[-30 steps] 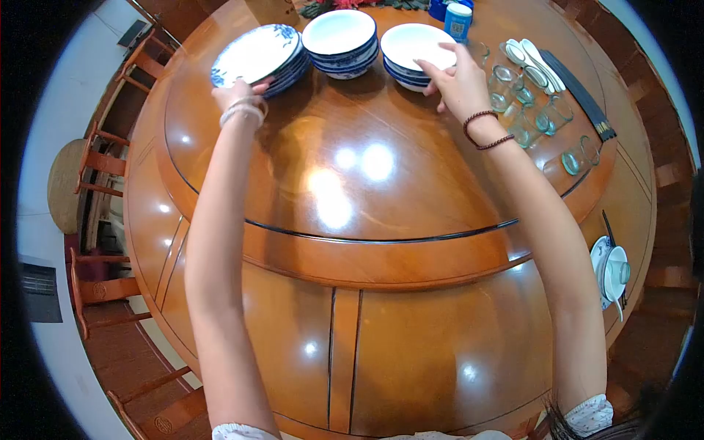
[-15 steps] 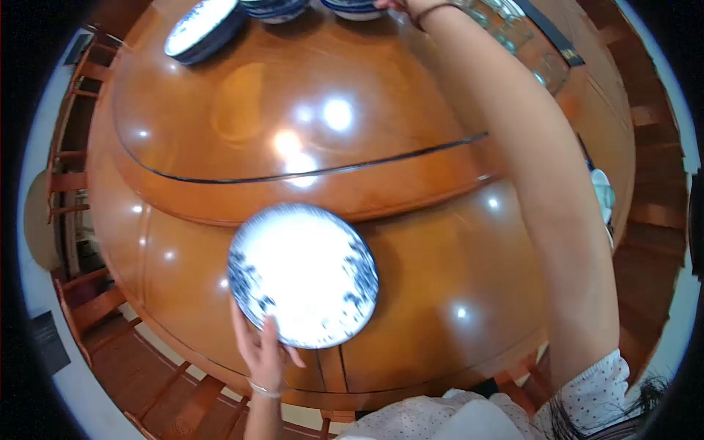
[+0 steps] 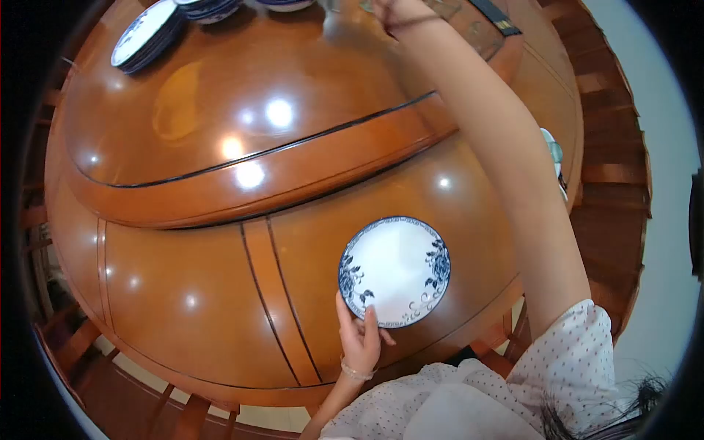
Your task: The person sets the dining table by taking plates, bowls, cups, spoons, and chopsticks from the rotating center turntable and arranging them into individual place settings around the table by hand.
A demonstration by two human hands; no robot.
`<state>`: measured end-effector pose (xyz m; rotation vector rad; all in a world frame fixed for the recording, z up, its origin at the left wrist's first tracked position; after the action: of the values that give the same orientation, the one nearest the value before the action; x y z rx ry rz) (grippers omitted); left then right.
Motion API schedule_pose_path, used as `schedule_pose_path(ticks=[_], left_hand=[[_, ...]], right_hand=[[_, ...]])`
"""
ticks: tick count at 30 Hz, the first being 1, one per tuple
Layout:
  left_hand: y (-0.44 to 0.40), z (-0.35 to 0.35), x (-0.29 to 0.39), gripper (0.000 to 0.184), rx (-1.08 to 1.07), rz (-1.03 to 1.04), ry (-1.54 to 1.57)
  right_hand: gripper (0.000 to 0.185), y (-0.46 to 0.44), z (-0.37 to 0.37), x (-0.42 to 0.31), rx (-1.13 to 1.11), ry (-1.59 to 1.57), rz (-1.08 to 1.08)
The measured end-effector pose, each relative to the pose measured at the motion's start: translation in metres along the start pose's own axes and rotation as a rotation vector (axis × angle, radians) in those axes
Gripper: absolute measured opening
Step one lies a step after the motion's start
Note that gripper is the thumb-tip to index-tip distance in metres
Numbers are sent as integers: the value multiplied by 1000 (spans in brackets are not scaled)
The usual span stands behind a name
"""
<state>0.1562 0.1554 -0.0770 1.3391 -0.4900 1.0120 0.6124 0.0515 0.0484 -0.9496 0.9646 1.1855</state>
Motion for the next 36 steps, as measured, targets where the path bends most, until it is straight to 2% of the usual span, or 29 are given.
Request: schedule_pose_path(ticks=[4, 5, 7, 9, 14, 17, 27, 33, 35, 36], left_hand=[[0, 2, 6, 57, -50, 45, 22], [0, 3, 4, 57, -57, 51, 19], [-1, 4, 3, 57, -39, 43, 2], [-1, 3, 3, 57, -34, 33, -34], [2, 2, 0, 58, 27, 76, -125], [4, 5, 3, 60, 6, 51, -191], [9, 5, -1, 60, -54, 21, -268], [17, 0, 6, 64, -13, 29, -318], [20, -9, 10, 64, 13, 46, -307], [20, -16, 18, 61, 33, 138, -310]], right_hand=[[27, 136, -24, -85, -61, 211, -30], [37, 157, -53, -80, -44, 238, -110], [46, 215, -89, -81, 37, 388, 38], [41, 268, -121, -71, 58, 432, 260], [48, 371, -157, -16, 204, 299, 517], [48, 399, -143, 0, 212, 231, 589], [45, 426, -130, 19, 228, 230, 526], [45, 426, -138, 16, 206, 259, 490], [43, 414, -135, -7, 36, 754, 328], [40, 406, -140, -18, 40, 858, 255]])
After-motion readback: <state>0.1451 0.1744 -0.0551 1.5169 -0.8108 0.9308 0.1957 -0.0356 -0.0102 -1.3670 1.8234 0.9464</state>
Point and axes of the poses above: each hand's wrist, its own y-axis away from the middle knuckle, its own z-axis out of the palm, x = y × z, the point moved 9 cm from there along -y, towards the middle knuckle, and after that the axes turned 5 degrees about x, right-handed, at the moved point
